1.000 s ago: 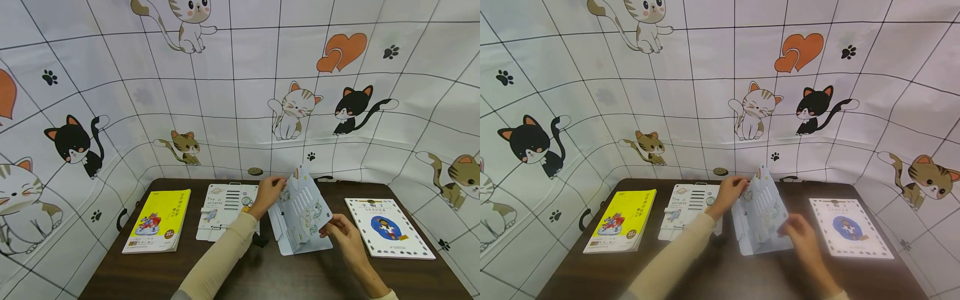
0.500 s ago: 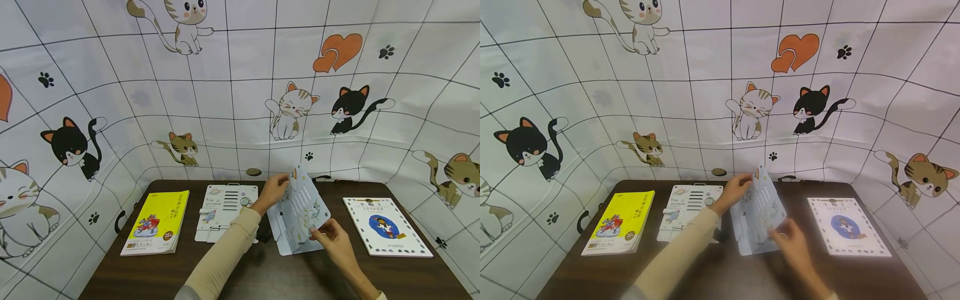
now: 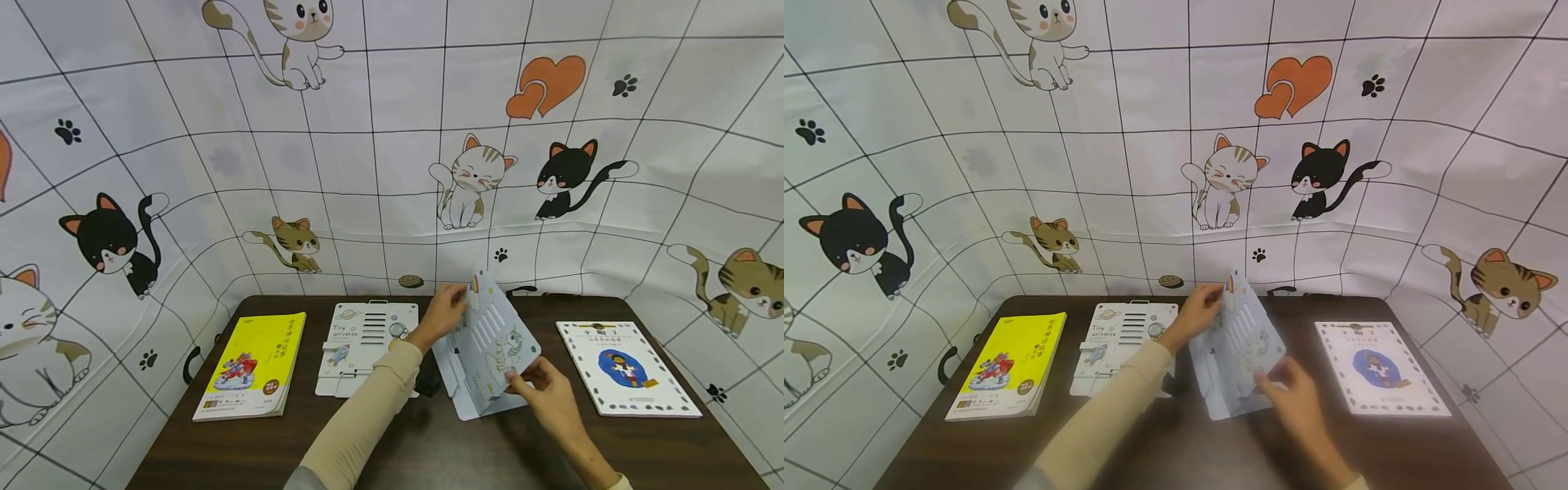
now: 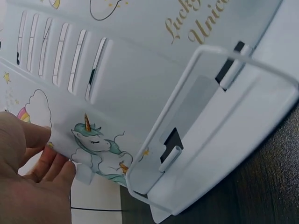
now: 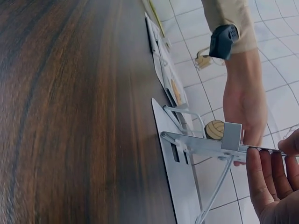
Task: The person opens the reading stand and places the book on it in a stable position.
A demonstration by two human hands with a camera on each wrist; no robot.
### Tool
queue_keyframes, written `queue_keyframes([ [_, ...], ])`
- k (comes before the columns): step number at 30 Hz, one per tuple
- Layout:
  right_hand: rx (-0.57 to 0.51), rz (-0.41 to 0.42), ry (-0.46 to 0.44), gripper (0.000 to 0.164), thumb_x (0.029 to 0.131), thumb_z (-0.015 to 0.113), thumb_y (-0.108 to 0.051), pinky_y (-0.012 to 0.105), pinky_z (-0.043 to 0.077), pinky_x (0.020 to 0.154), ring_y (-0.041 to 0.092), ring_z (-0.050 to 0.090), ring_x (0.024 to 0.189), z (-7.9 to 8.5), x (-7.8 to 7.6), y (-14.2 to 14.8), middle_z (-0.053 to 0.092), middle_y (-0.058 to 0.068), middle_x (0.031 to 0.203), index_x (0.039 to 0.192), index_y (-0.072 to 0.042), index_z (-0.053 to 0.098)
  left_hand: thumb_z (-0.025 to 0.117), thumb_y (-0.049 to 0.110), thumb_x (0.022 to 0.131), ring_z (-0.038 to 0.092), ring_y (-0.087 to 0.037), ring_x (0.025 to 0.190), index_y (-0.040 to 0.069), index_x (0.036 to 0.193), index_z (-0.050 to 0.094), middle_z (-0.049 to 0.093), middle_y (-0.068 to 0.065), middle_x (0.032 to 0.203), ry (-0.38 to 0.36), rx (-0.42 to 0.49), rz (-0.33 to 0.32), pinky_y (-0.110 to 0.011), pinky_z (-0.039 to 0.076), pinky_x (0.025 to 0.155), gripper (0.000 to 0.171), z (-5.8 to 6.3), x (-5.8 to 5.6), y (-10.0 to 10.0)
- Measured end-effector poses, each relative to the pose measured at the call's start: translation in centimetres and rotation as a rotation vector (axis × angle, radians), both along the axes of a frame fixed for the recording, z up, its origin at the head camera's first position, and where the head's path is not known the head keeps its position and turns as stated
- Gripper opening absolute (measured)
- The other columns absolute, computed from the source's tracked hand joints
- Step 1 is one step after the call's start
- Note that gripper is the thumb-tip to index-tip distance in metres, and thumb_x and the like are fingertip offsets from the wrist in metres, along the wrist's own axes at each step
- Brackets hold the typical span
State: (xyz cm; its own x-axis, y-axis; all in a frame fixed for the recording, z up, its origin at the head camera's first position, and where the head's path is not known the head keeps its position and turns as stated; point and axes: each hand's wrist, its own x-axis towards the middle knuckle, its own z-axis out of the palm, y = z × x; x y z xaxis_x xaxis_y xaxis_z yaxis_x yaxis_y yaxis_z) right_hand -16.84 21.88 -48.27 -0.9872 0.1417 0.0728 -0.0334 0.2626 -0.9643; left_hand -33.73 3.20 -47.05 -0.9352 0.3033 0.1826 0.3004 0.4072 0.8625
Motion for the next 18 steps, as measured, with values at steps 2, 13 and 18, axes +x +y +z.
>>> queue_keyframes([
  [2, 0.017, -0.019, -0.012, 0.031, 0.101, 0.075, -0.012, 0.023, 0.061, 0.078, 0.008, 0.075, 0.081, 0.2, 0.0, 0.3, 0.075, 0.013, 0.106, 0.121, 0.006, 0.061, 0.056, 0.006, 0.109, 0.059, -0.030, 0.134, 0.000, 0.151, 0.056, 0.056, -0.018, 0.143, -0.006, 0.008, 0.005, -0.038, 0.051, 0.113, 0.042, 0.0, 0.0, -0.1],
  [13, 0.047, -0.078, 0.011, 0.024, 0.102, 0.072, -0.009, 0.022, 0.060, 0.075, 0.001, 0.071, 0.078, 0.0, -1.3, 2.5, 0.077, 0.003, 0.095, 0.114, 0.009, 0.060, 0.060, 0.003, 0.106, 0.062, -0.028, 0.128, -0.001, 0.141, 0.061, 0.062, -0.016, 0.136, -0.001, 0.053, 0.064, -0.034, 0.054, 0.110, 0.035, -0.7, -0.7, -1.3],
  [18, 0.056, -0.117, 0.023, 0.026, 0.102, 0.071, -0.008, 0.020, 0.060, 0.073, -0.002, 0.068, 0.079, -0.4, -2.6, 4.0, 0.073, -0.009, 0.091, 0.116, 0.011, 0.060, 0.067, 0.004, 0.102, 0.067, -0.023, 0.112, 0.001, 0.128, 0.066, 0.069, -0.013, 0.121, 0.002, 0.077, 0.136, -0.033, 0.057, 0.100, 0.026, -1.0, -0.6, -1.7],
])
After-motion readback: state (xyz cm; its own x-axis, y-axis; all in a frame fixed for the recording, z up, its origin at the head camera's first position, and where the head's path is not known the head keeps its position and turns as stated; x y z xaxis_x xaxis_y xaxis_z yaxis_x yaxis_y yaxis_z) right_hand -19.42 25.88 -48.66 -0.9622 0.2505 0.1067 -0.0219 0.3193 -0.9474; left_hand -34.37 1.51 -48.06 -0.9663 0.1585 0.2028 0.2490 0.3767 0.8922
